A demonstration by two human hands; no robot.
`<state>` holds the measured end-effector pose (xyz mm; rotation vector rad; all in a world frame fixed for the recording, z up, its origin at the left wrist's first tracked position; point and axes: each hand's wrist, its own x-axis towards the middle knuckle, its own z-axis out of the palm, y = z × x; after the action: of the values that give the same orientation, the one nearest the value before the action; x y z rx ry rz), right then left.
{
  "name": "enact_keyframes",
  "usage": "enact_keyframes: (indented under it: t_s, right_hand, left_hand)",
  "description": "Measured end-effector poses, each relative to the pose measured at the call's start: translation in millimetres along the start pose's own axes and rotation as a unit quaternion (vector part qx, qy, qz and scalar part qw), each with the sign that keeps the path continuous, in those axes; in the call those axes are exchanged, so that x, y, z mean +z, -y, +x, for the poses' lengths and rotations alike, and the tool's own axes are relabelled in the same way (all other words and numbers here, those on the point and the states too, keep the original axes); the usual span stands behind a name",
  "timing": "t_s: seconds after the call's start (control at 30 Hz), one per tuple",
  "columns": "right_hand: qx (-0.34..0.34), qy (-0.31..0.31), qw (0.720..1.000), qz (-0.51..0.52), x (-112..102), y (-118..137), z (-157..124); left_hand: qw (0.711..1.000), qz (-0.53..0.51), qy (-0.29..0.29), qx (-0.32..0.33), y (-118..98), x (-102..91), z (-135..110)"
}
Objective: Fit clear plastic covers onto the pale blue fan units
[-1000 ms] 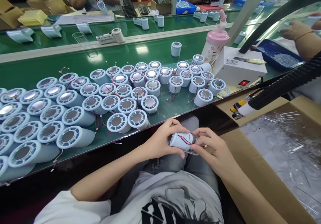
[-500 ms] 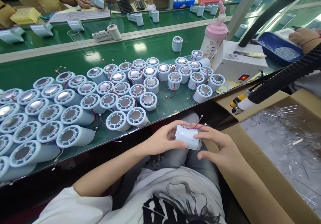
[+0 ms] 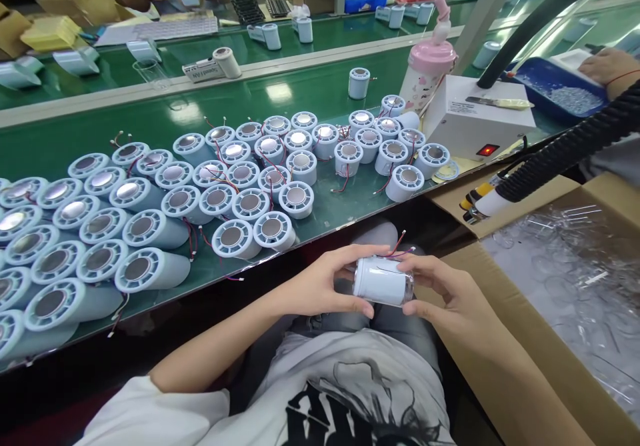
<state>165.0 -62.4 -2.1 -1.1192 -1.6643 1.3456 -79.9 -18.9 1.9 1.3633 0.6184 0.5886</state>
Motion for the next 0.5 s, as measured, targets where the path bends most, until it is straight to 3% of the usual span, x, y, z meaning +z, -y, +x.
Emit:
enact_keyframes:
  t_s: [0.5]
  right_hand:
    - [0.122, 0.003, 0.981, 0.153, 3.6, 7.8, 4.5]
  left_hand:
    - [0.997, 0.067, 0.004, 0.022, -2.4, 0.8, -1.2]
